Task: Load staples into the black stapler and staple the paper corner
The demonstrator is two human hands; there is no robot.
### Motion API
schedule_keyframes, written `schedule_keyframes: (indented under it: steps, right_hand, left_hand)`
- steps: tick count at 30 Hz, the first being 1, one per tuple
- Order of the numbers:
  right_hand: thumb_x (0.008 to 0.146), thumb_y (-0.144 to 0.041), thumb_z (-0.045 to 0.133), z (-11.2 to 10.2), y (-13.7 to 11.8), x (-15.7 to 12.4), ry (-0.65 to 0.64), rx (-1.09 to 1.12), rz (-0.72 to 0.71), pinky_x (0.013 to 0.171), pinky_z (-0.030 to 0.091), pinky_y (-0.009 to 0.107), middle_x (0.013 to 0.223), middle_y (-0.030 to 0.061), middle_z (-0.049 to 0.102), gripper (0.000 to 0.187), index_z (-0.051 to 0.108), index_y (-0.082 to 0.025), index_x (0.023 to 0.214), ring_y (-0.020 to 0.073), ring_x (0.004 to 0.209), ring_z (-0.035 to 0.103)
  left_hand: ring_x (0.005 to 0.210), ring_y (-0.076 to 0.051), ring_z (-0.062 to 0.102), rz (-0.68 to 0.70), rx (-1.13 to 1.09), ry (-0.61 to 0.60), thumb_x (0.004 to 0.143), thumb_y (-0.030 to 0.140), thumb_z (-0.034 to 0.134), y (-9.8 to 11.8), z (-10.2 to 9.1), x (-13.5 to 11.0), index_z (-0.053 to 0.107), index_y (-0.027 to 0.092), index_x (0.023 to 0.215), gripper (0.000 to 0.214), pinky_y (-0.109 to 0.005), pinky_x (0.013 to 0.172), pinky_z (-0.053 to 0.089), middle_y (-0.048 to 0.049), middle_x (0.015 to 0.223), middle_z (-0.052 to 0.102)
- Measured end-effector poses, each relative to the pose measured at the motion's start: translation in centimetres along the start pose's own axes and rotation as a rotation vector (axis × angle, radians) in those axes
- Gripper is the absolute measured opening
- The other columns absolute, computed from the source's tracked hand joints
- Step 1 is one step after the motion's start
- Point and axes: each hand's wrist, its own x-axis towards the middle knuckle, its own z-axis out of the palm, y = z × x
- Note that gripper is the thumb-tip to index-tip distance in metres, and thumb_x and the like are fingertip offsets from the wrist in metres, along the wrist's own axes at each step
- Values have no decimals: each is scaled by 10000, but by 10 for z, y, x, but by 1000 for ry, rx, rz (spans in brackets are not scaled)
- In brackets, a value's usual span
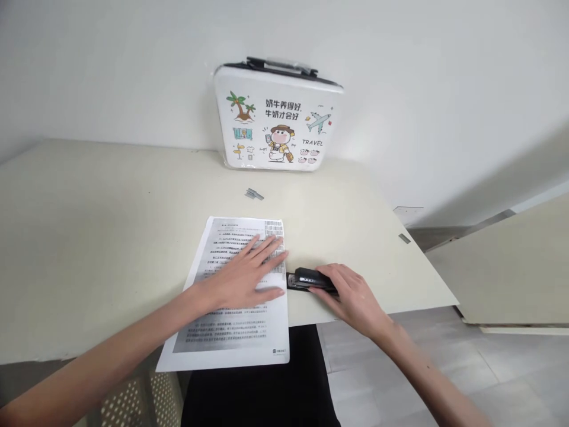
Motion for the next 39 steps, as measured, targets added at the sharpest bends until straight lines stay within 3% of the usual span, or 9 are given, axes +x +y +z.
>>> schedule_keyframes:
  steps: [6,12,16,19,22,26,33,39]
  right_hand:
    - [1033,-443,623,-2,25,-32,158,101,169,754,567,338,1068,75,737,244,607,-253,1186,232,899,715]
    - [957,-486,722,-4,29,-40,209,293,286,740,562,315,1058,55,744,292,669,-260,1134,226,896,702]
    - [950,-484,731,-8,27,-35,198,392,306,747,551,314,1022,35,746,264,691,-267,1095,217,887,691]
    - [947,-482,737,-8,26,-34,218,429,308,748,541,317,1007,31,742,256,693,-267,1079,215,882,687]
    - [948,-480,735,-6,26,-34,249,443,303,757,538,325,1021,42,739,255,695,-262,1073,222,894,684]
    - [953,-494,715,-3,28,-33,341,465,372,740,534,327,1010,52,740,276,697,-248,1077,225,868,675]
    - [926,-545,714,2,33,-31,679,532,698,747,543,330,1019,59,737,377,670,-229,1128,227,882,668]
    - [914,-546,721,4,32,-28,846,526,741,767,526,342,1006,61,718,384,668,-219,1108,227,886,650]
  left_hand:
    - [1651,-298,45,-59,-99,-17,1050,697,427,-4,-24,-18,288,248,1693,796,-475,1349,81,-44,1784,80]
    - [1638,-313,169,-243,16,81,1054,615,505,-37,-53,-97,304,323,1685,724,-525,1340,160,4,1760,247]
    - [1615,-336,248,-227,75,87,1028,555,585,-46,-52,-148,254,394,1691,759,-542,1319,245,18,1757,245]
    - [1618,-372,208,-212,117,99,993,579,624,-36,-40,-157,159,405,1709,872,-590,1316,220,5,1760,225]
    - [1620,-395,169,-199,171,102,969,620,636,-20,-29,-141,66,376,1721,975,-636,1312,174,-25,1766,198]
    - [1622,-358,200,-161,164,63,994,625,601,-3,-21,-95,53,334,1726,960,-572,1316,230,-47,1775,152]
    - [1633,-345,156,-154,107,82,1029,693,463,6,3,12,188,205,1717,887,-528,1332,194,-107,1774,133]
    - [1644,-344,85,-175,89,28,1024,761,338,10,10,106,278,110,1678,925,-576,1329,72,-177,1760,169]
